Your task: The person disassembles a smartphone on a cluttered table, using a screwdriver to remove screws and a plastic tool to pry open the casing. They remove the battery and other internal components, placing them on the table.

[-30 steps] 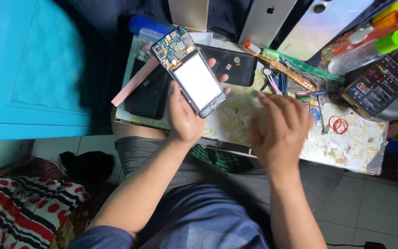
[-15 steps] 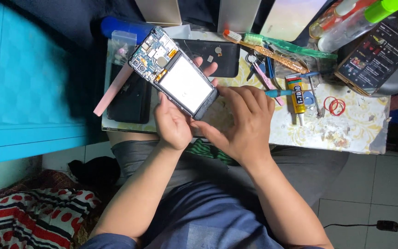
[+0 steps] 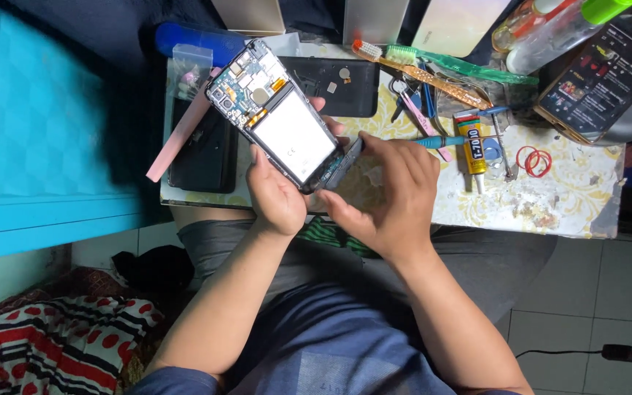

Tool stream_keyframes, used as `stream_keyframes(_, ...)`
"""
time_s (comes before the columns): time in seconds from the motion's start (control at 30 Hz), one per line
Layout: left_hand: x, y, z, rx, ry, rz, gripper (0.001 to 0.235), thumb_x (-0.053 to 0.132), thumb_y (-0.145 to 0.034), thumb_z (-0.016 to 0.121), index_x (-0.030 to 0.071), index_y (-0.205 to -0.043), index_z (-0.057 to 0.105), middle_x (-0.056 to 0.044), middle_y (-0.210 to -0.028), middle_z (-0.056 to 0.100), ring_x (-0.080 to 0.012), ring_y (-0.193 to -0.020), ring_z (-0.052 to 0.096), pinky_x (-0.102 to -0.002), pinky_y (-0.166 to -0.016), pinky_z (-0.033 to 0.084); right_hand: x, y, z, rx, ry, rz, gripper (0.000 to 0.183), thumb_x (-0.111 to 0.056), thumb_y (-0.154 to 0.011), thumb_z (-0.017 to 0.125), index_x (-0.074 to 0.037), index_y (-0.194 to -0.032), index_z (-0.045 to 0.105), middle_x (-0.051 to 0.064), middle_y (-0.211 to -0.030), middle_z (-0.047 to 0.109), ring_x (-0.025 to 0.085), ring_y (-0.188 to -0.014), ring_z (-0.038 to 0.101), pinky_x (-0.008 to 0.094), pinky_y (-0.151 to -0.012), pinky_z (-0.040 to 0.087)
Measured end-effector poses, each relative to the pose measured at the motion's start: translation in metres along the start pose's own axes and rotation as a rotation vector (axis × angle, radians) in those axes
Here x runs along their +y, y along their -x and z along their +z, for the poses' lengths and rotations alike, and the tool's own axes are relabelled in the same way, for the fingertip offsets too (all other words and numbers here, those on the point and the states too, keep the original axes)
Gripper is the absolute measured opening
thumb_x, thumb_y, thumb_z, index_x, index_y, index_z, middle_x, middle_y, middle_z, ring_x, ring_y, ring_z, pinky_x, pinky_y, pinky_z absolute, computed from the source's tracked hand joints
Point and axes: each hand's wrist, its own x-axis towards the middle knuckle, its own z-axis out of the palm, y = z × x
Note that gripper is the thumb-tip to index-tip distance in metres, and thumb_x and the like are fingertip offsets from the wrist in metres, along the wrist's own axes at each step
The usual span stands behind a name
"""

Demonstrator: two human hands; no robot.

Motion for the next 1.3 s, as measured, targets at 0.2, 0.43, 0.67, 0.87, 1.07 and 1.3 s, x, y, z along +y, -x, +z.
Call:
stream_keyframes(0.2, 0.002, -0.003, 0.0, 0.073, -0.007, 0.027, 0.077, 0.051, -0.104, 0.046, 0.008, -0.164, 0.026, -0.021, -0.156, 0.047, -0.0402, -0.134, 0.058, -0.049, -0.116, 0.051, 0.0, 0.0, 0.004, -0.006, 0.061, -0.001, 0.066, -0.053, -0.086, 0.079, -0.002, -0.125, 0.066, 0.01, -0.109, 0.07, 0.032, -0.102, 0.061, 0.043, -0.092, 0.043)
stream_keyframes(0.43, 0.019, -0.001, 0.017, 0.269, -0.204, 0.05, 0.08, 0.056, -0.101, 0.038, 0.012, -0.166, 0.02, -0.022, -0.159, 0.047, -0.041, -0.136, 0.059, -0.048, -0.118, 0.046, 0.001, -0.001, 0.003, -0.009, 0.13, -0.005, 0.063, -0.052, -0.088, 0.074, -0.003, -0.127, 0.066, 0.011, -0.109, 0.07, 0.032, -0.108, 0.059, 0.046, -0.094, 0.036)
stream_keyframes(0.67, 0.066, -0.003, 0.021, 0.26, -0.984, -0.196, 0.04, 0.026, -0.1, 0.055, 0.012, -0.137, 0.047, -0.015, -0.132, 0.07, -0.0298, -0.115, 0.072, -0.04, -0.094, 0.058, 0.006, 0.004, 0.002, -0.016, 0.111, 0.034, 0.069, -0.047, -0.087, 0.08, -0.006, -0.14, 0.062, 0.011, -0.12, 0.066, 0.03, -0.118, 0.055, 0.046, -0.102, 0.034)
stream_keyframes(0.87, 0.094, -0.006, 0.031, -0.102, -1.569, -0.362, 0.042, 0.029, -0.099, 0.058, 0.014, -0.138, 0.055, -0.01, -0.128, 0.071, -0.0296, -0.116, 0.067, -0.039, -0.088, 0.052, 0.013, 0.008, 0.0, -0.016, 0.015, 0.086, 0.072, -0.04, -0.09, 0.08, -0.01, -0.149, 0.053, 0.006, -0.121, 0.066, 0.028, -0.12, 0.057, 0.043, -0.105, 0.032)
stream_keyframes(1.07, 0.085, -0.01, 0.034, -0.327, -1.822, -0.276, 0.049, 0.024, -0.099, 0.057, 0.015, -0.147, 0.052, -0.014, -0.135, 0.068, -0.037, -0.115, 0.065, -0.048, -0.088, 0.052, 0.02, 0.014, 0.001, 0.024, -0.016, 0.086, 0.076, -0.035, -0.091, 0.081, -0.011, -0.155, 0.047, 0.002, -0.115, 0.069, 0.025, -0.116, 0.059, 0.043, -0.105, 0.033)
stream_keyframes(1.3, 0.062, -0.01, 0.037, -0.499, -1.962, -0.006, 0.059, 0.021, -0.083, 0.075, 0.003, -0.137, 0.06, -0.013, -0.117, 0.058, -0.0352, -0.106, 0.058, -0.049, -0.092, 0.05, 0.022, -0.004, -0.01, -0.081, 0.02, 0.119, 0.078, -0.028, -0.094, 0.081, -0.016, -0.159, 0.04, -0.002, -0.112, 0.069, 0.026, -0.112, 0.057, 0.047, -0.099, 0.033)
